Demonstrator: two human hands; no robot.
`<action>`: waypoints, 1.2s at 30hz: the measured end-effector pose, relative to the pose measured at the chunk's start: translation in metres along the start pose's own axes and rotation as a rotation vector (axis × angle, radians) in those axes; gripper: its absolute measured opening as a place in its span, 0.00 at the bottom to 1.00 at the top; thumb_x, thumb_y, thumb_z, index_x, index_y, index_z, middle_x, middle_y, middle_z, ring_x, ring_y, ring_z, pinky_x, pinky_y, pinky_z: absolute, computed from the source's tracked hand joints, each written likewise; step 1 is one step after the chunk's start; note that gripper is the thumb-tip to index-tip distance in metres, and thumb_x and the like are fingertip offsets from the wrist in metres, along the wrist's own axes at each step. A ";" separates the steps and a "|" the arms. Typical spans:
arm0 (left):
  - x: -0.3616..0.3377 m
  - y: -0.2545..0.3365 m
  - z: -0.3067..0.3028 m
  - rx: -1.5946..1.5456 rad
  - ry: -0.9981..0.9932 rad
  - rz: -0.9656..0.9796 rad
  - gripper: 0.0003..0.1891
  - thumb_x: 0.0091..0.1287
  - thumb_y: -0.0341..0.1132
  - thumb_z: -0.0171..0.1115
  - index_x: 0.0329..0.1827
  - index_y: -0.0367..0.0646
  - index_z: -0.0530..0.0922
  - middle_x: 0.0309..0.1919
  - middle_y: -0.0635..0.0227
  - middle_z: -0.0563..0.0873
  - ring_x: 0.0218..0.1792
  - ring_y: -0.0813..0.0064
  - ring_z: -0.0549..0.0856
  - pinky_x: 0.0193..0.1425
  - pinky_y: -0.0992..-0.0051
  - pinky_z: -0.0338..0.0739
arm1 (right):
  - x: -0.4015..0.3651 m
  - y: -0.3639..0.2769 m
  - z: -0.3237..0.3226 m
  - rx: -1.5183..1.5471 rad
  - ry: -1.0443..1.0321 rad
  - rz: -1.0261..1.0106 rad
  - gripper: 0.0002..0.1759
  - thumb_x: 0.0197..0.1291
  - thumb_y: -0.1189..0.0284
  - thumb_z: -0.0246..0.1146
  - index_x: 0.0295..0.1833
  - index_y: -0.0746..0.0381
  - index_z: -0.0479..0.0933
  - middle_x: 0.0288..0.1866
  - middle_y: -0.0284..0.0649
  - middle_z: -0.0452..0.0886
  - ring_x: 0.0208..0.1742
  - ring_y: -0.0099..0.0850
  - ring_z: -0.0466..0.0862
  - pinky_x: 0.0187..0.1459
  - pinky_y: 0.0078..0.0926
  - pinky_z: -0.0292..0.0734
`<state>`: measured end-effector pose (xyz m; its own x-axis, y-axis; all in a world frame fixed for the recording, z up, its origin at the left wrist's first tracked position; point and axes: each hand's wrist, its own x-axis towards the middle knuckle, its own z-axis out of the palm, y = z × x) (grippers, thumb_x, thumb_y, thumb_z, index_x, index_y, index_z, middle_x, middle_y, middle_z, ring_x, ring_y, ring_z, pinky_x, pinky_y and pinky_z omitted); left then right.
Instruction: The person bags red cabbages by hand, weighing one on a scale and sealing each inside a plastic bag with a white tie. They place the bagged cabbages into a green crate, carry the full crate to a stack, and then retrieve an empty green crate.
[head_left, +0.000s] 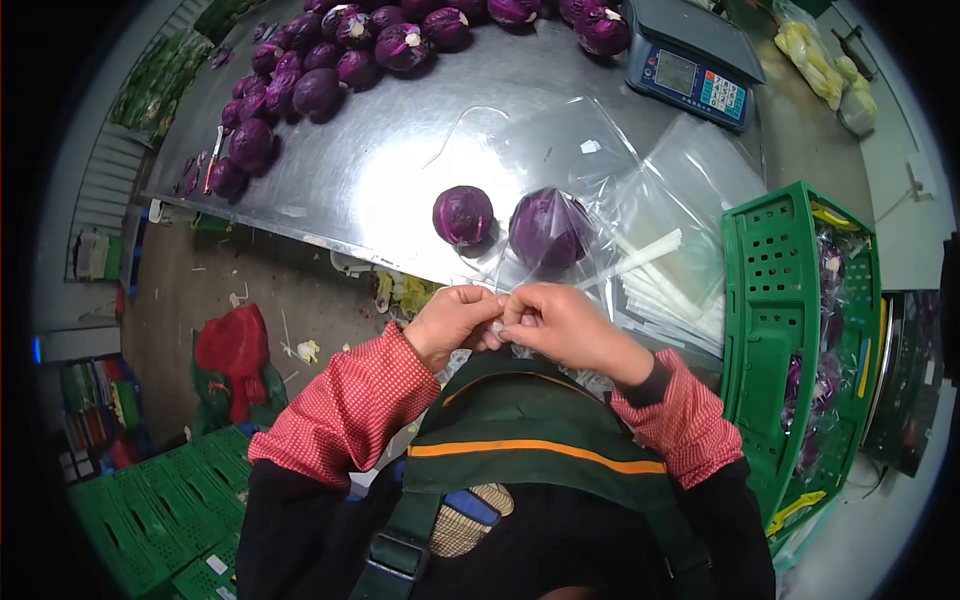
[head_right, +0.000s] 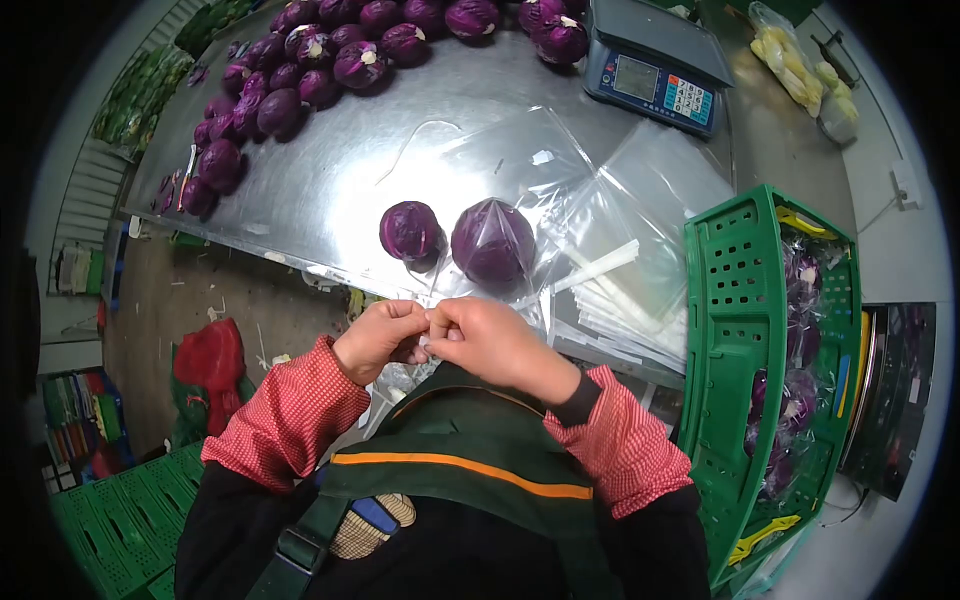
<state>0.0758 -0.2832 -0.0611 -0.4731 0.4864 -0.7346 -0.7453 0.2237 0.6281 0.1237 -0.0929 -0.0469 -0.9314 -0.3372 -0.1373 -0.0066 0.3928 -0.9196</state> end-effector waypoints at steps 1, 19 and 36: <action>0.000 0.000 0.000 0.020 0.000 0.012 0.08 0.69 0.39 0.60 0.34 0.45 0.78 0.26 0.74 0.82 0.23 0.85 0.81 0.29 0.85 0.77 | 0.003 0.006 0.000 0.079 -0.055 0.031 0.06 0.54 0.73 0.65 0.32 0.64 0.77 0.25 0.37 0.78 0.26 0.29 0.77 0.31 0.25 0.72; -0.002 -0.003 0.022 0.041 -0.033 0.147 0.11 0.70 0.37 0.59 0.33 0.40 0.81 0.24 0.71 0.83 0.23 0.83 0.81 0.29 0.83 0.76 | -0.020 0.001 -0.006 0.486 -0.057 0.085 0.08 0.57 0.74 0.65 0.30 0.63 0.72 0.26 0.29 0.73 0.28 0.14 0.70 0.30 0.17 0.67; -0.010 -0.026 0.019 -0.005 0.034 0.212 0.11 0.71 0.38 0.58 0.34 0.41 0.80 0.26 0.73 0.83 0.23 0.84 0.81 0.30 0.83 0.77 | -0.022 -0.003 0.011 0.125 0.036 0.072 0.05 0.55 0.75 0.64 0.34 0.66 0.76 0.27 0.37 0.76 0.28 0.23 0.75 0.32 0.21 0.71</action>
<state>0.1089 -0.2782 -0.0654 -0.6350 0.4930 -0.5947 -0.6301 0.1150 0.7680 0.1483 -0.0958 -0.0455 -0.9403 -0.2802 -0.1931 0.1036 0.3048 -0.9468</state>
